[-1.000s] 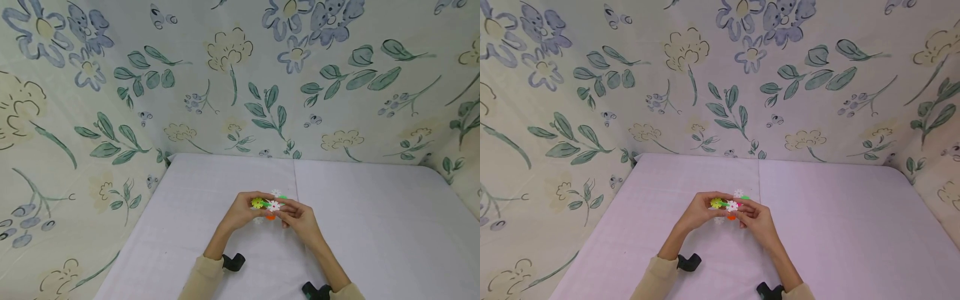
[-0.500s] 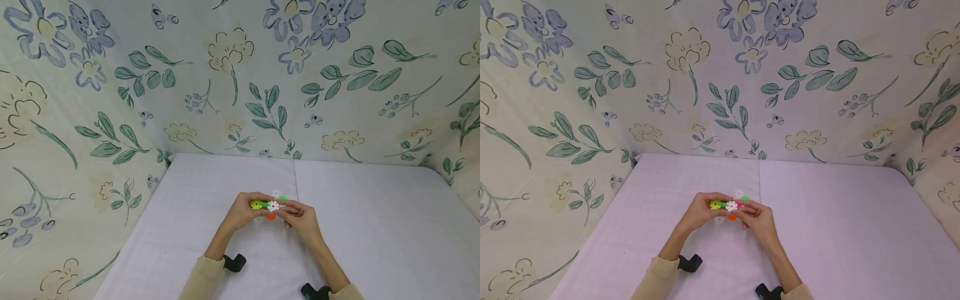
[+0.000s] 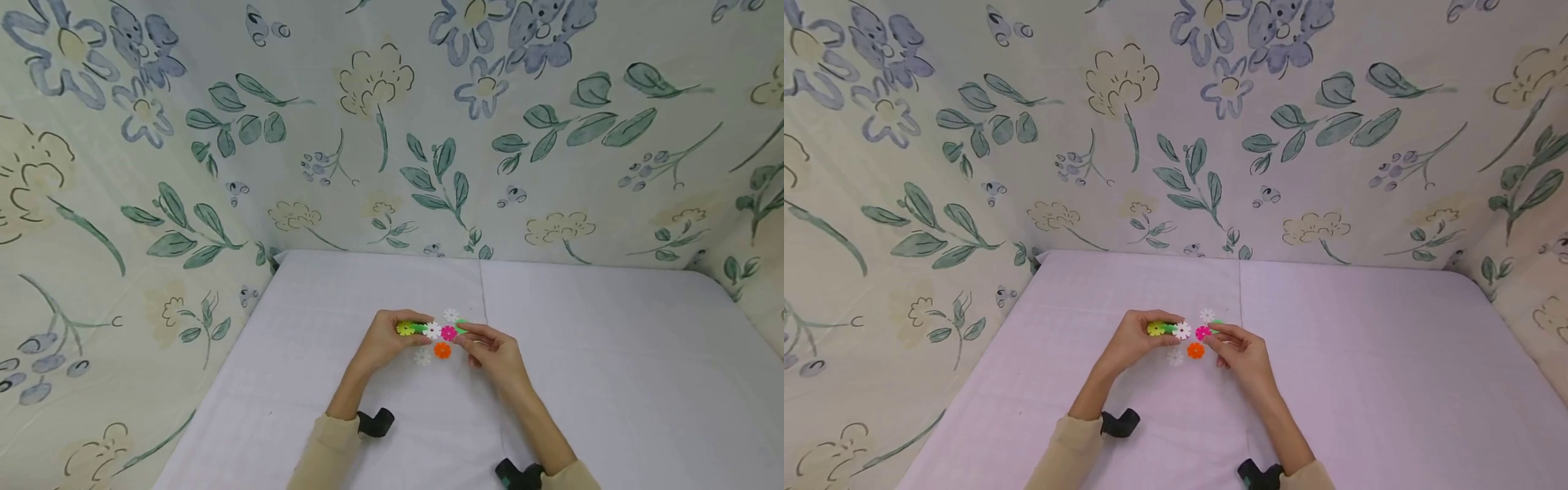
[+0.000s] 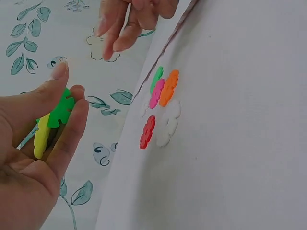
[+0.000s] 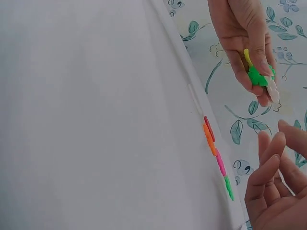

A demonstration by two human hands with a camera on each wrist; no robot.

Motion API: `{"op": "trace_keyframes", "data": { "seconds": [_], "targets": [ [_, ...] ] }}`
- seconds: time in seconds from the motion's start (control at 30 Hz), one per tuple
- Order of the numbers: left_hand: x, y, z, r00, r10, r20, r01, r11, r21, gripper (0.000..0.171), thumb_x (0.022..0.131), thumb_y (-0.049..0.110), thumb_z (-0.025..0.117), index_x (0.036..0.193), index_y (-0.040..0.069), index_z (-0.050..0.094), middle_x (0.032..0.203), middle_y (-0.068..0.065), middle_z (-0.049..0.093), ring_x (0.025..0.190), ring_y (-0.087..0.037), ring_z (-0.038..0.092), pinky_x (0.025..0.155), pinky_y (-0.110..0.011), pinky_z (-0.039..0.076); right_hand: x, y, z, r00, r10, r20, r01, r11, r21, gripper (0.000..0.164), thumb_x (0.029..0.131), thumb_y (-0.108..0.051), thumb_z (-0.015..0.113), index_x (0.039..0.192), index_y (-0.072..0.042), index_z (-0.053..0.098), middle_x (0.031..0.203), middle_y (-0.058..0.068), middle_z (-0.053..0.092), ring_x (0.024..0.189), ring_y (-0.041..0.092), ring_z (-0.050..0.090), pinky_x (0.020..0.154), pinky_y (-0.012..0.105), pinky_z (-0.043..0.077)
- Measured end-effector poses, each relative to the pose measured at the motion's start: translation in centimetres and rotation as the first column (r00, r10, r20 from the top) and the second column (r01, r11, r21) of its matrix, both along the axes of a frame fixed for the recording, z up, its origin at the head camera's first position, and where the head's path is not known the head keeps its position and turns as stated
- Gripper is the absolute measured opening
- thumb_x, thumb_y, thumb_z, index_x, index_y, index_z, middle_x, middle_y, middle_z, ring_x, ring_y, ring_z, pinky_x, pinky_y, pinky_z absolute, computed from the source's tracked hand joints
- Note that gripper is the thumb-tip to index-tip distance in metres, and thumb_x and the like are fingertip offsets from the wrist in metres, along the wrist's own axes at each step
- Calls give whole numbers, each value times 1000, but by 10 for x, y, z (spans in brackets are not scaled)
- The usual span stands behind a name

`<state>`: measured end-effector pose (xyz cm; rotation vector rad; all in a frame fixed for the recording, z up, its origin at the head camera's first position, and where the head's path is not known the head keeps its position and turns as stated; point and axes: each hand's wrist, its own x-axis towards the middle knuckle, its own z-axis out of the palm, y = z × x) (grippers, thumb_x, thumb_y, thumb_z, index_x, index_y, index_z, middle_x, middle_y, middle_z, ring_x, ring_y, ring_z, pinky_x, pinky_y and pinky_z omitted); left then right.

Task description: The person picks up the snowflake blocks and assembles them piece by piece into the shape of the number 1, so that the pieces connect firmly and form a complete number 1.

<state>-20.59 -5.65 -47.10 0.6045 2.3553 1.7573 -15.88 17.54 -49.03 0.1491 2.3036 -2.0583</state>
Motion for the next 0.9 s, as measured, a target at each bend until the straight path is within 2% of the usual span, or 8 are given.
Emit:
{"op": "trace_keyframes", "data": {
  "seconds": [0.13, 0.33, 0.43, 0.67, 0.9],
  "targets": [
    [-2, -2, -2, 999, -11, 47, 11, 1000, 16, 33, 84, 12, 86, 117, 11, 79, 123, -3, 77, 120, -19, 66, 104, -34, 53, -2, -1, -2, 997, -2, 75, 1, 1000, 5, 43, 92, -19, 80, 130, -1, 69, 95, 2, 69, 64, 9, 57, 59, 20, 49],
    [-4, 0, -5, 995, -42, 91, 38, 998, 42, 35, 84, 15, 87, 118, 12, 79, 123, -1, 77, 122, -18, 64, 109, -39, 49, -6, -2, -8, 995, 15, 96, -20, 998, 52, 38, 91, -13, 79, 127, 0, 70, 88, 0, 66, 60, 10, 56, 53, 21, 47],
    [-3, 0, -6, 995, -52, 86, 48, 998, 42, 37, 84, 16, 87, 119, 8, 78, 123, -2, 77, 122, -18, 65, 108, -39, 50, -7, -2, -11, 995, 35, 89, -43, 995, 92, 37, 91, -13, 79, 125, -1, 72, 86, 2, 66, 58, 10, 55, 51, 22, 47],
    [-2, -1, -5, 995, -63, 72, 60, 998, 36, 38, 84, 13, 87, 120, 6, 77, 122, -3, 77, 119, -17, 66, 104, -32, 52, -10, -8, -17, 990, 59, 125, -80, 983, 166, 39, 85, -21, 86, 121, -9, 76, 61, -2, 53, 47, 10, 45, 47, 22, 38],
    [-2, -2, -5, 995, -64, 73, 62, 997, 36, 36, 84, 13, 87, 119, 9, 78, 122, -3, 77, 118, -16, 66, 102, -29, 52, -14, -14, -18, 995, 24, 101, -49, 967, 251, 35, 81, -15, 88, 114, -7, 79, 58, -3, 50, 42, 11, 42, 42, 22, 34]
  ]
}}
